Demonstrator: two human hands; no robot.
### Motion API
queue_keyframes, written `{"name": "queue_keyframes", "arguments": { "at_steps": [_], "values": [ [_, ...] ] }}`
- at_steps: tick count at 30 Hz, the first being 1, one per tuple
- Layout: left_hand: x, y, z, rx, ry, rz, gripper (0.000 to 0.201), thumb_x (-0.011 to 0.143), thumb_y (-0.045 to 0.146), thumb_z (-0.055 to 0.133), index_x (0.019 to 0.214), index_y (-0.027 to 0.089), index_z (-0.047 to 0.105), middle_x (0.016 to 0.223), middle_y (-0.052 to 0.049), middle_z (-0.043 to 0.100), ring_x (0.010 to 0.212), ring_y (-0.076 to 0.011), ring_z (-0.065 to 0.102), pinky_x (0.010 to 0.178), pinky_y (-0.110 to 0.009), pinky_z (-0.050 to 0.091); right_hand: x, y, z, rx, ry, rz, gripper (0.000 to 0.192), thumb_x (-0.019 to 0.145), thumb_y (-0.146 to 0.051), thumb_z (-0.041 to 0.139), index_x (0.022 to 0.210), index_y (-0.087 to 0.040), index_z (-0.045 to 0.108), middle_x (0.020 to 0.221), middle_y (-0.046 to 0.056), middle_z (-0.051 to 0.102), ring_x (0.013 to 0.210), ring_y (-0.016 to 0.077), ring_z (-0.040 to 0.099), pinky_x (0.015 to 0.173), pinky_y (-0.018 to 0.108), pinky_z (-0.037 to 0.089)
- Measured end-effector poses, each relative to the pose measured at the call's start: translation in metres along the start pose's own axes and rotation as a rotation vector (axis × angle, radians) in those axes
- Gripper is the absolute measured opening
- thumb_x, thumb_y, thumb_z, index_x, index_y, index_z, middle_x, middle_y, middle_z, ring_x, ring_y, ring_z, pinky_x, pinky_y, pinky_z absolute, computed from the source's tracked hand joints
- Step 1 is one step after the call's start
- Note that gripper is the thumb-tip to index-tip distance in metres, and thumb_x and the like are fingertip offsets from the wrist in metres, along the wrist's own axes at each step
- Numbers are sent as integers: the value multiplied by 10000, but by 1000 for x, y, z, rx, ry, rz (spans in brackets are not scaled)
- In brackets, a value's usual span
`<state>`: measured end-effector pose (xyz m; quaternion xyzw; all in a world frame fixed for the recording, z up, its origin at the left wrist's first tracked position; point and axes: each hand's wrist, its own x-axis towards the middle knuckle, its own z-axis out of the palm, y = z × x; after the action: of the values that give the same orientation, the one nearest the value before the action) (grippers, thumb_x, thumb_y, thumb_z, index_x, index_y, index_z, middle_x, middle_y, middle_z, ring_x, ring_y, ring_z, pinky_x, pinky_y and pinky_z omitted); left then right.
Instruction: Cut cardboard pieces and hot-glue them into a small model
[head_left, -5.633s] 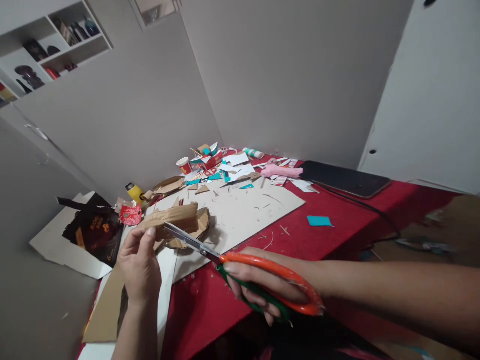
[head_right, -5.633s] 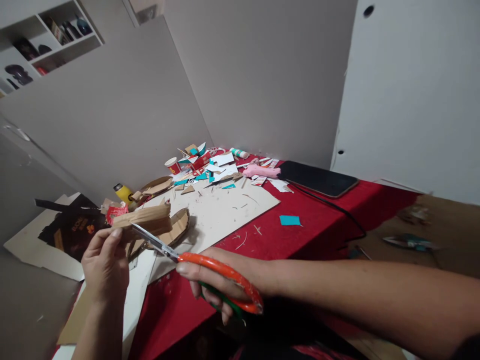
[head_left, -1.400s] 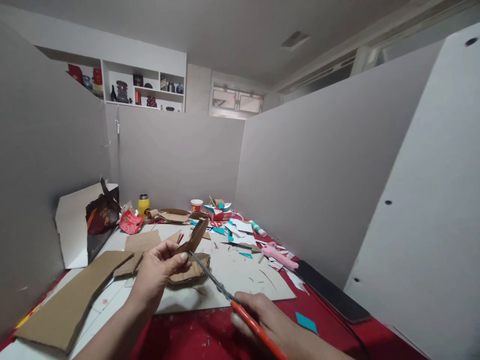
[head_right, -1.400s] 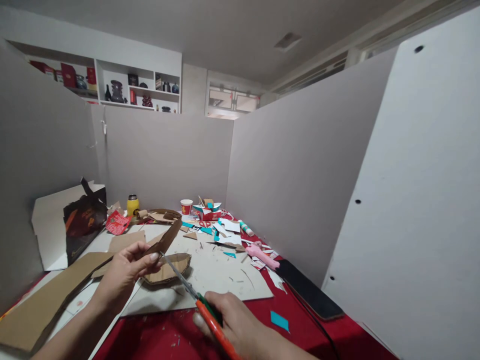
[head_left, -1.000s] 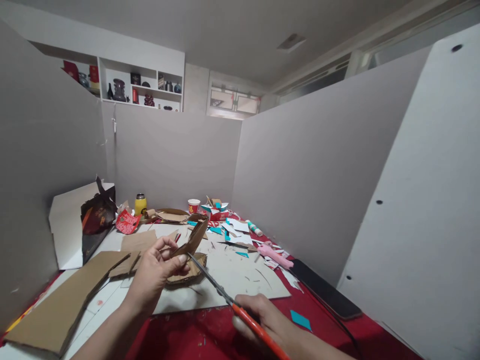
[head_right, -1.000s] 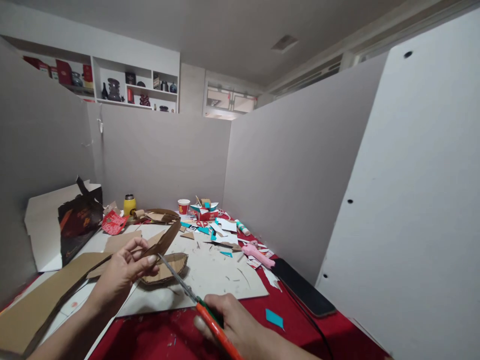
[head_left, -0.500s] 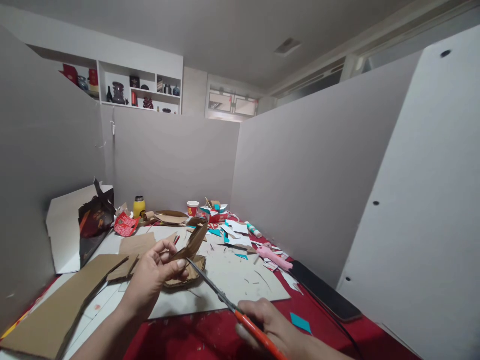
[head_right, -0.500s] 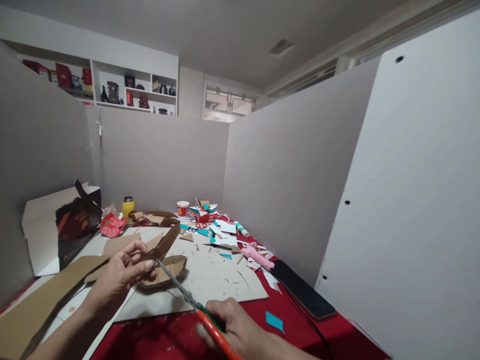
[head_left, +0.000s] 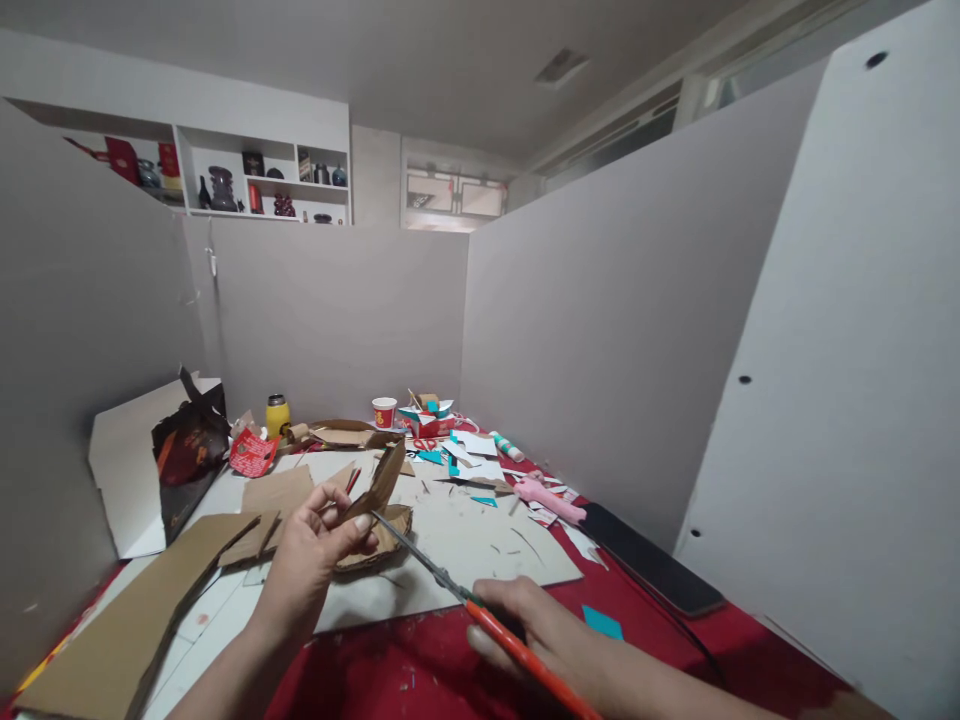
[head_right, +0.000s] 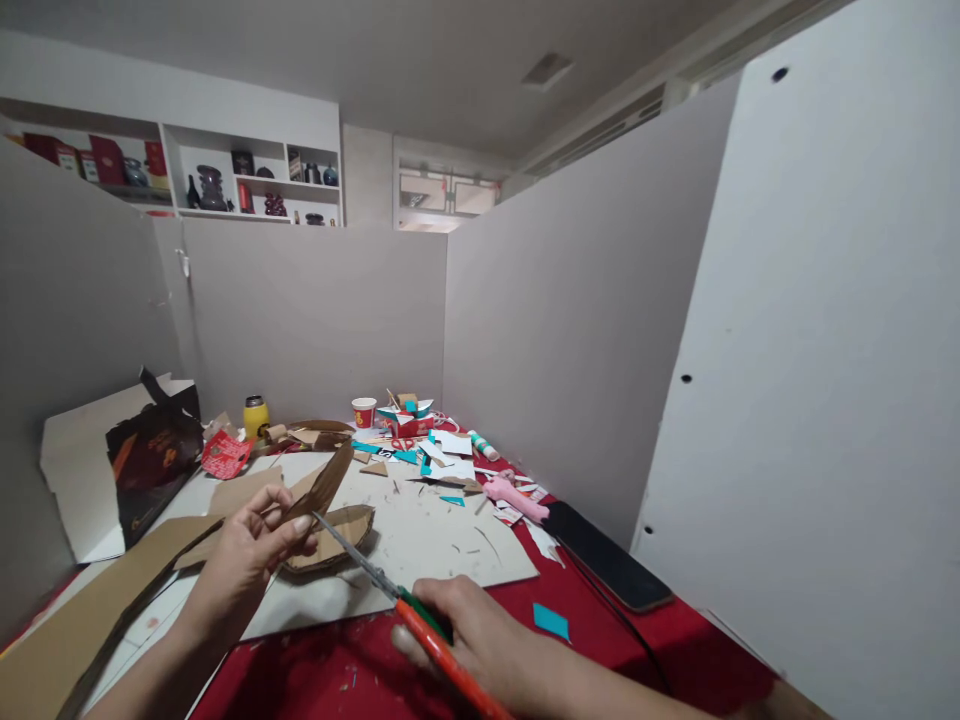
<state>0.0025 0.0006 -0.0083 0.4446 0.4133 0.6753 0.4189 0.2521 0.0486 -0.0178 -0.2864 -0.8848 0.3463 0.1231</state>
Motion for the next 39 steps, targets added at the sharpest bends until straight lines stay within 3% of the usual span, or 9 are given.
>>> {"name": "queue_keyframes", "arguments": {
  "at_steps": [10, 18, 22, 27, 33, 39],
  "values": [
    [-2, 10, 2, 52, -33, 13, 315, 698, 243, 766, 798, 202, 470, 630, 72, 606, 565, -95, 615, 601, -210, 462, 4, 4, -4, 92, -24, -63, 435, 830, -549, 489, 637, -180, 363, 593, -53, 298, 581, 96, 252, 493, 222, 234],
    [-1, 14, -2, 60, -92, -21, 300, 701, 230, 753, 802, 204, 472, 626, 70, 601, 555, -93, 594, 586, -216, 459, 4, 7, -6, 38, -14, -34, 391, 812, -479, 542, 628, -180, 371, 569, -55, 335, 556, 88, 278, 482, 214, 247],
    [0, 13, 2, 50, -50, -11, 308, 692, 237, 766, 810, 198, 484, 658, 61, 618, 579, -99, 619, 609, -218, 475, 5, 9, -11, 60, -51, -20, 353, 841, -466, 517, 679, -182, 382, 625, -44, 383, 587, 96, 317, 514, 211, 286],
    [1, 5, 5, 48, -11, -2, 326, 683, 258, 775, 794, 200, 473, 643, 74, 607, 573, -97, 625, 613, -215, 483, 5, 5, -14, -74, -31, -14, 324, 865, -456, 484, 715, -177, 421, 677, -23, 440, 621, 110, 350, 554, 225, 312],
    [1, 3, 2, 47, -38, -15, 298, 707, 239, 757, 803, 205, 476, 645, 72, 610, 583, -95, 620, 613, -210, 474, 6, 14, -9, 80, -46, -42, 349, 853, -454, 504, 666, -174, 412, 607, -43, 388, 580, 96, 312, 510, 214, 288],
    [1, 7, -3, 66, -108, -42, 276, 717, 219, 750, 810, 204, 490, 644, 62, 603, 558, -94, 596, 583, -210, 462, 2, 13, -12, 76, -56, -38, 354, 835, -458, 535, 658, -171, 427, 598, -40, 421, 557, 86, 314, 509, 213, 302]
  ]
}}
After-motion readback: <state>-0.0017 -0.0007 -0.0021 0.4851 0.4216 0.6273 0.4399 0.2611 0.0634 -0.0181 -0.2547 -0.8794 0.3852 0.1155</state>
